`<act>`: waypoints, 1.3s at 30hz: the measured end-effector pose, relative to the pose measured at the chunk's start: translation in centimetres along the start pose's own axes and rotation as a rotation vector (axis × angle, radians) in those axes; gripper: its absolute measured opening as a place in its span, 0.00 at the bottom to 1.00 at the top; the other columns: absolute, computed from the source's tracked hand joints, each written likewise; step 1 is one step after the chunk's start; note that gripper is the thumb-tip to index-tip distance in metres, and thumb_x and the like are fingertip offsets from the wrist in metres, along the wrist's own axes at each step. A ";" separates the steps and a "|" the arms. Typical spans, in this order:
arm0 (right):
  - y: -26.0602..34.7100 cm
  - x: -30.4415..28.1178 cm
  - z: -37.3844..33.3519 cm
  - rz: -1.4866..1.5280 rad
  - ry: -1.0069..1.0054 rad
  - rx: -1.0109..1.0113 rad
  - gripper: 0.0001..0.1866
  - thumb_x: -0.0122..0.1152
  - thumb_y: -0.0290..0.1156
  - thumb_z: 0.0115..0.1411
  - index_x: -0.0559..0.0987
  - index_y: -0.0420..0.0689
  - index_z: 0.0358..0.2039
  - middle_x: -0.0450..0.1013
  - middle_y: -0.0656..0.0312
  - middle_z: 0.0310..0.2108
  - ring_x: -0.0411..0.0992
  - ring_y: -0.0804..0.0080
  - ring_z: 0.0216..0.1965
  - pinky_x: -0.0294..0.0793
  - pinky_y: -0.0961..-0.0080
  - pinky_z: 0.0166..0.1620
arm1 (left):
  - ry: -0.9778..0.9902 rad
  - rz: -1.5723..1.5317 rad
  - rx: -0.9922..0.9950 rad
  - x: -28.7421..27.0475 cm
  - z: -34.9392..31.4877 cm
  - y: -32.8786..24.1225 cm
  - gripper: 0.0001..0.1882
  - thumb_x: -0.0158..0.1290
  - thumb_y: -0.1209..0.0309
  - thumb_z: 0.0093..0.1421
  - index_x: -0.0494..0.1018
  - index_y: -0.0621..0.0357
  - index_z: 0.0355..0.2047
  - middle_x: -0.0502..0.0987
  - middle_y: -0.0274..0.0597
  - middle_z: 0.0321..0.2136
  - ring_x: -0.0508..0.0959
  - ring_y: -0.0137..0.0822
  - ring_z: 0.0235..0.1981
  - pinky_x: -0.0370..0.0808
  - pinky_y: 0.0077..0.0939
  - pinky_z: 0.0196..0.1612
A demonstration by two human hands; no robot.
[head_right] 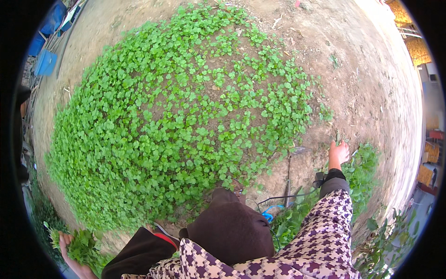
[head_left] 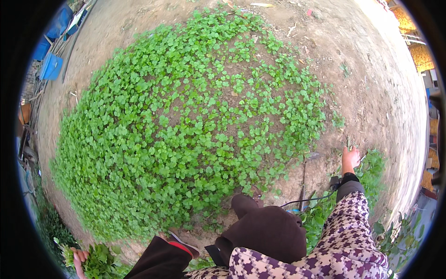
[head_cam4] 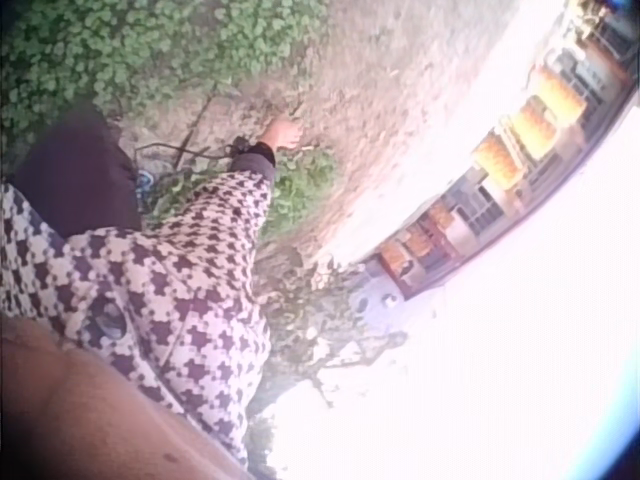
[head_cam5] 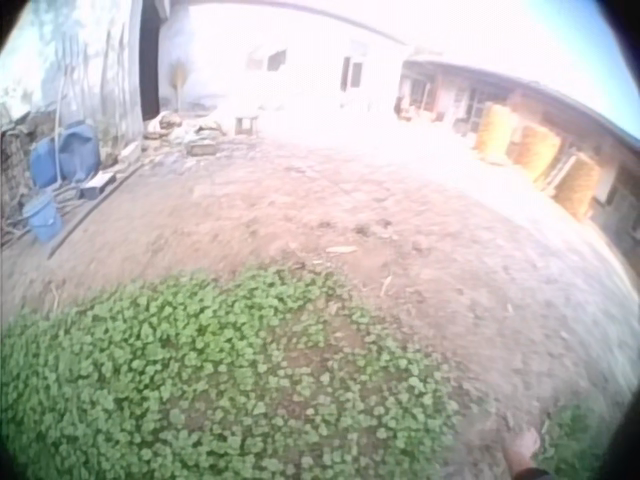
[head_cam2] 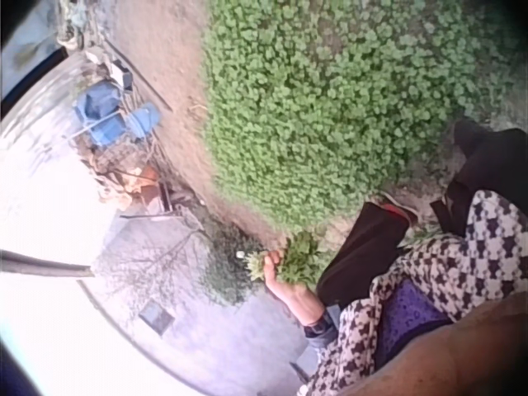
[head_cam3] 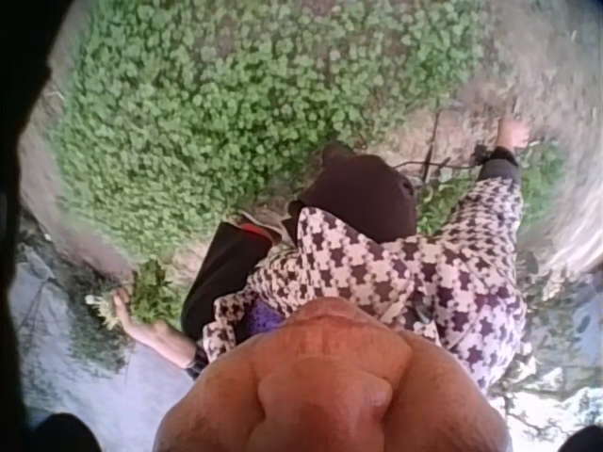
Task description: The person squats in a garden patch and repeatedly plucks small green leafy plants by hand, gathering them into a growing bunch held in the left hand. The person moves slightly along the rows to reach new plants and continues harvesting until the end of the clip.
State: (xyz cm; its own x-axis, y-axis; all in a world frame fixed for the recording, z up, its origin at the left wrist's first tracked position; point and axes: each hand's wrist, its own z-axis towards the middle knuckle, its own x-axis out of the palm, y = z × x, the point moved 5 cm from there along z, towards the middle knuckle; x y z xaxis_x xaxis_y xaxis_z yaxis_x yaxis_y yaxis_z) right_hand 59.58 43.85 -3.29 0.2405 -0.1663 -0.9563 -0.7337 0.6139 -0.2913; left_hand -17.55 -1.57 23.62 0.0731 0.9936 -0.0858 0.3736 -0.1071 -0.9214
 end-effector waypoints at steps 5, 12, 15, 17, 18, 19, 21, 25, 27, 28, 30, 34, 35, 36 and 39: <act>5.9 -1.1 -0.2 0.063 -0.148 -0.234 0.18 0.57 0.50 0.54 0.81 0.55 0.40 0.70 0.63 0.52 0.65 0.64 0.56 0.56 0.57 0.60 | -0.016 0.002 -0.001 -0.2 -0.2 0.0 0.06 0.53 0.66 0.62 0.68 0.50 0.30 0.60 0.25 0.22 0.63 0.24 0.27 0.64 0.22 0.32; 26.3 -4.5 -5.4 0.735 -0.102 -0.751 0.14 0.62 0.38 0.54 0.80 0.46 0.40 0.76 0.57 0.42 0.74 0.63 0.44 0.72 0.69 0.48 | 0.062 0.030 0.000 -1.1 0.9 0.0 0.09 0.52 0.65 0.62 0.65 0.49 0.27 0.60 0.25 0.22 0.62 0.24 0.26 0.65 0.22 0.32; 35.0 -5.8 -9.6 0.852 0.005 -0.824 0.13 0.61 0.39 0.55 0.81 0.47 0.38 0.78 0.59 0.35 0.77 0.64 0.36 0.74 0.70 0.42 | -0.012 0.031 -0.002 -1.5 1.3 0.1 0.09 0.52 0.65 0.62 0.65 0.49 0.28 0.60 0.25 0.22 0.62 0.24 0.25 0.65 0.22 0.32; 39.8 -5.9 -12.1 0.838 0.121 -0.847 0.13 0.61 0.41 0.55 0.82 0.48 0.37 0.78 0.59 0.35 0.76 0.63 0.37 0.74 0.69 0.43 | -0.017 0.048 -0.006 -1.3 1.4 0.1 0.07 0.53 0.65 0.62 0.67 0.50 0.30 0.60 0.25 0.22 0.63 0.23 0.26 0.66 0.22 0.32; 42.0 -6.0 -13.5 0.813 0.133 -0.875 0.13 0.60 0.41 0.56 0.82 0.49 0.37 0.78 0.59 0.35 0.76 0.63 0.38 0.74 0.68 0.43 | -0.033 0.049 0.003 -1.2 1.4 0.2 0.07 0.53 0.65 0.62 0.67 0.50 0.32 0.61 0.25 0.22 0.63 0.23 0.26 0.67 0.22 0.33; 43.8 -5.8 -14.7 0.785 0.150 -0.899 0.13 0.60 0.42 0.56 0.82 0.50 0.37 0.78 0.59 0.36 0.76 0.62 0.39 0.74 0.67 0.44 | -0.051 0.052 0.012 -1.1 1.4 0.2 0.06 0.53 0.65 0.62 0.68 0.51 0.33 0.61 0.25 0.22 0.64 0.24 0.26 0.68 0.22 0.33; 46.6 -5.5 -16.8 0.709 0.138 -0.985 0.13 0.59 0.43 0.56 0.82 0.51 0.37 0.77 0.59 0.36 0.75 0.60 0.40 0.74 0.65 0.44 | -0.062 0.069 0.023 -0.9 1.3 0.2 0.07 0.54 0.65 0.61 0.70 0.52 0.36 0.62 0.26 0.22 0.65 0.24 0.26 0.69 0.22 0.34; 50.2 -4.2 -18.3 0.433 0.109 -0.959 0.16 0.60 0.47 0.55 0.83 0.54 0.39 0.80 0.60 0.34 0.77 0.62 0.40 0.74 0.66 0.46 | -0.110 0.132 0.027 -0.8 1.3 0.4 0.10 0.56 0.65 0.60 0.71 0.53 0.39 0.65 0.26 0.22 0.67 0.26 0.26 0.71 0.23 0.36; 51.3 -3.1 -18.6 0.399 0.209 -0.899 0.16 0.59 0.49 0.54 0.83 0.57 0.38 0.79 0.62 0.37 0.74 0.62 0.45 0.68 0.64 0.51 | -0.172 0.185 0.022 -1.0 1.4 0.3 0.10 0.56 0.64 0.59 0.71 0.53 0.39 0.65 0.26 0.23 0.67 0.26 0.26 0.72 0.23 0.36; 51.7 -2.8 -18.8 0.359 0.218 -0.898 0.16 0.60 0.49 0.54 0.84 0.57 0.38 0.79 0.62 0.39 0.72 0.63 0.48 0.66 0.63 0.53 | -0.154 0.171 0.011 -1.0 1.5 0.3 0.09 0.55 0.65 0.60 0.71 0.53 0.38 0.65 0.27 0.23 0.67 0.26 0.28 0.70 0.24 0.37; 52.2 -2.3 -19.3 0.312 0.224 -0.886 0.16 0.60 0.51 0.54 0.84 0.58 0.37 0.78 0.64 0.41 0.69 0.64 0.51 0.62 0.61 0.55 | -0.116 0.138 -0.017 -0.9 1.7 0.4 0.08 0.54 0.65 0.61 0.71 0.53 0.37 0.65 0.28 0.24 0.67 0.26 0.29 0.69 0.24 0.38; 52.9 -1.6 -19.7 0.290 0.268 -0.829 0.16 0.59 0.51 0.54 0.84 0.57 0.37 0.78 0.63 0.41 0.69 0.63 0.51 0.63 0.62 0.54 | -0.032 0.077 -0.032 -1.0 2.1 0.7 0.07 0.52 0.67 0.63 0.69 0.54 0.38 0.65 0.28 0.24 0.66 0.26 0.30 0.67 0.23 0.40; 53.1 -1.6 -19.7 0.292 0.264 -0.823 0.16 0.59 0.51 0.55 0.84 0.56 0.37 0.78 0.63 0.41 0.70 0.63 0.51 0.63 0.62 0.54 | 0.038 0.023 -0.041 -0.8 2.2 0.8 0.07 0.52 0.67 0.63 0.69 0.55 0.38 0.65 0.28 0.24 0.66 0.26 0.30 0.67 0.23 0.40; 53.2 -1.5 -19.7 0.291 0.261 -0.813 0.17 0.59 0.51 0.55 0.84 0.56 0.37 0.78 0.63 0.41 0.70 0.62 0.50 0.63 0.61 0.53 | 0.036 0.024 -0.032 -0.9 2.3 0.8 0.07 0.52 0.67 0.63 0.69 0.55 0.38 0.64 0.28 0.24 0.66 0.26 0.30 0.67 0.24 0.39; 53.3 -1.3 -19.2 0.360 0.301 -0.728 0.17 0.58 0.50 0.55 0.84 0.52 0.36 0.78 0.60 0.41 0.72 0.61 0.48 0.64 0.61 0.52 | 0.043 0.014 -0.039 -1.0 2.4 0.9 0.07 0.52 0.68 0.63 0.69 0.55 0.39 0.64 0.28 0.24 0.66 0.26 0.29 0.67 0.24 0.39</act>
State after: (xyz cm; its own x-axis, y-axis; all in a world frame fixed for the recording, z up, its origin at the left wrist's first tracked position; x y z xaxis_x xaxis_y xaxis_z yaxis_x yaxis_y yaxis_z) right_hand 8.01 61.94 -18.10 -0.1877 -0.3175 -0.9295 -0.9820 0.0388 0.1851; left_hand -19.48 -2.59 21.93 0.1182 0.9896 -0.0818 0.4084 -0.1236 -0.9044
